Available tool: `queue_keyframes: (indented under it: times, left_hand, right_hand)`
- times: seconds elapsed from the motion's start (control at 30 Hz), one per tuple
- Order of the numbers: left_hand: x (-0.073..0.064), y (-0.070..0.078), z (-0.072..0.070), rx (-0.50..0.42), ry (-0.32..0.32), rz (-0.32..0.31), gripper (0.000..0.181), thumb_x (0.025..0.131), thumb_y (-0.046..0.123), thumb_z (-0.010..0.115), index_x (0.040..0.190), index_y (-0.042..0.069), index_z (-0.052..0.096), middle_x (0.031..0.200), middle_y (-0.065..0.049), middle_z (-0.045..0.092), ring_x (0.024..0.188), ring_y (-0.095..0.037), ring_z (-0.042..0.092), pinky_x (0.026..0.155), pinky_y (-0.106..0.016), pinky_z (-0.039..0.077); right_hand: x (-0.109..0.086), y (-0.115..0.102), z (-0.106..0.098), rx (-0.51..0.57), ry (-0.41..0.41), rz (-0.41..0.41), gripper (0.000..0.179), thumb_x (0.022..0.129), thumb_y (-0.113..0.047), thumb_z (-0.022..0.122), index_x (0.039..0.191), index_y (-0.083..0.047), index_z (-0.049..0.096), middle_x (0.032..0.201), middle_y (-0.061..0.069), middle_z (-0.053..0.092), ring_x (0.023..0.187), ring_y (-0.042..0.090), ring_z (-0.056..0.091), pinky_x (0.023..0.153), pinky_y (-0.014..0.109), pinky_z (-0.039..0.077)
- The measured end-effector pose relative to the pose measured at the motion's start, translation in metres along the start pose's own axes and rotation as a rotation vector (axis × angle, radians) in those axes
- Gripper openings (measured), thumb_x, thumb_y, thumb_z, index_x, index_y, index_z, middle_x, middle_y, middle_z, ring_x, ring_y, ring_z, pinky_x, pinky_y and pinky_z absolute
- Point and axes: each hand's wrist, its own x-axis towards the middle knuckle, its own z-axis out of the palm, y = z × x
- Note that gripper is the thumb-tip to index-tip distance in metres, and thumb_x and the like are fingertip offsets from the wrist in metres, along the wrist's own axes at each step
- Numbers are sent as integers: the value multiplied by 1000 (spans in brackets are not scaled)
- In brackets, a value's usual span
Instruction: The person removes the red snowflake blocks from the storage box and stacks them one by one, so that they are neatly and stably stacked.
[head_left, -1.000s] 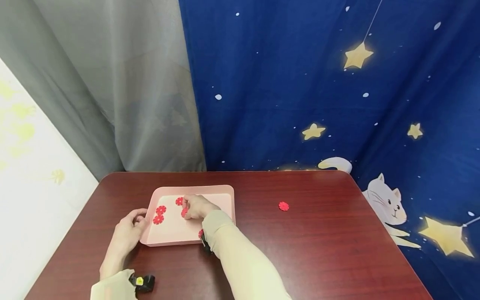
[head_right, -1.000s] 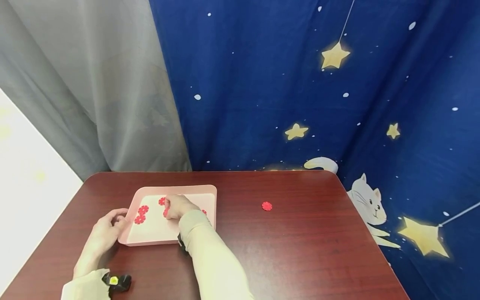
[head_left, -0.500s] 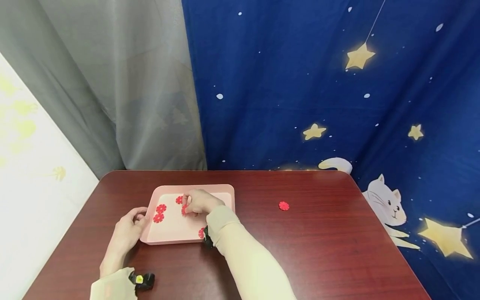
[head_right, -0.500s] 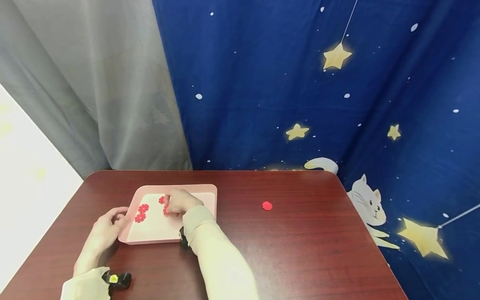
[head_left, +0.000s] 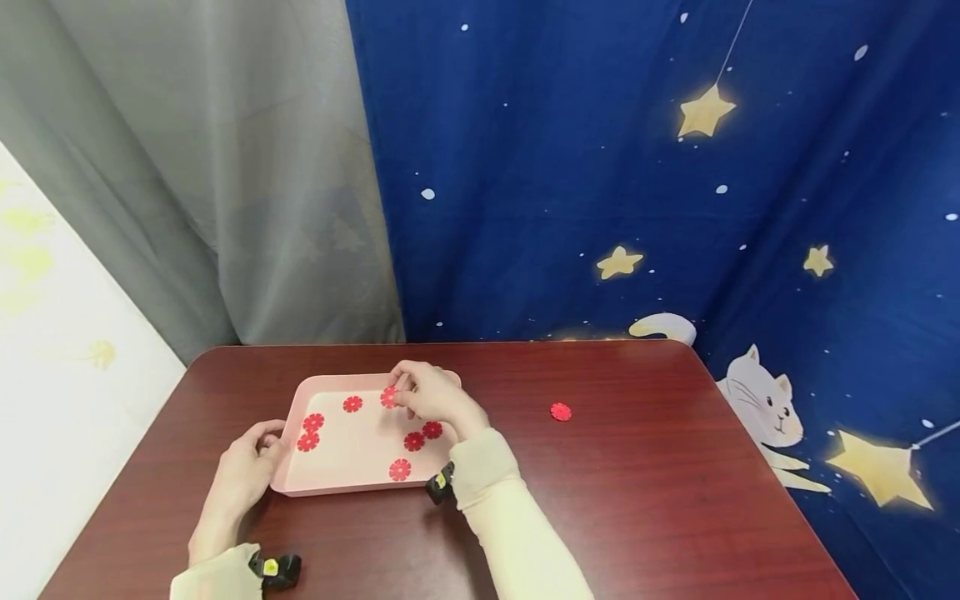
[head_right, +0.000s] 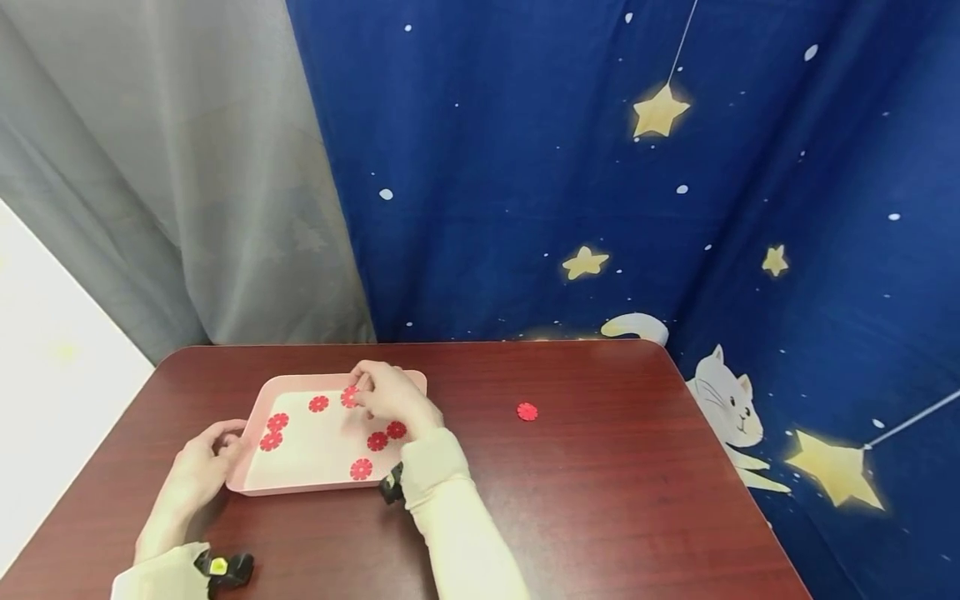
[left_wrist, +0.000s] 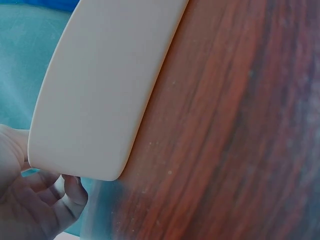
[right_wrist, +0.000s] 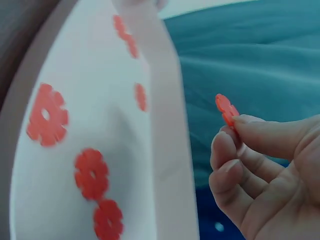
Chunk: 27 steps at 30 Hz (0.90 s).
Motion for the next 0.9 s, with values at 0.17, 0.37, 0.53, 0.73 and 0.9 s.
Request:
queue_keyframes:
  times: [0.17,0.37,0.53,0.73,0.9]
  left_hand:
    - [-1,-1,-1,0,-2,-2,37,100,21,52,130,0,53,96,-11,57,78,-21,50,63,-29,39]
    - [-1,-1,-4,-9,-10,-15,39,100,23,52,131,0,53,97,-12,57,79,-21,50,64,-30,39]
    - [0,1,0,-18,-18,-12,39,101,24,51,132,1,52,98,-11,57,79,-22,50,64,-29,40]
    - [3,2,-1,-3,2,12,36,100,21,51,130,1,54,95,-11,57,76,-20,49,62,-28,39]
    - [-2,-1,0,5,-1,14,35,100,20,52,129,0,54,94,-10,57,75,-19,49,63,-29,37]
  right_hand:
    - [-29,11,-20,135,136,-32,16,94,-2,61,108,-8,61,81,12,64,64,36,65,53,35,53]
    - [-60,36,-41,243,253,-44,17,94,-4,62,111,-7,60,82,20,63,62,35,63,59,43,55]
    - [-83,63,-59,344,323,-40,20,95,1,60,114,3,57,79,16,62,63,47,60,58,50,53]
    - [-103,90,-78,442,398,28,24,92,9,59,116,8,54,80,14,64,64,47,59,58,40,54]
    - [-119,110,-87,456,465,65,21,92,7,60,113,5,55,81,15,64,61,37,61,56,28,51]
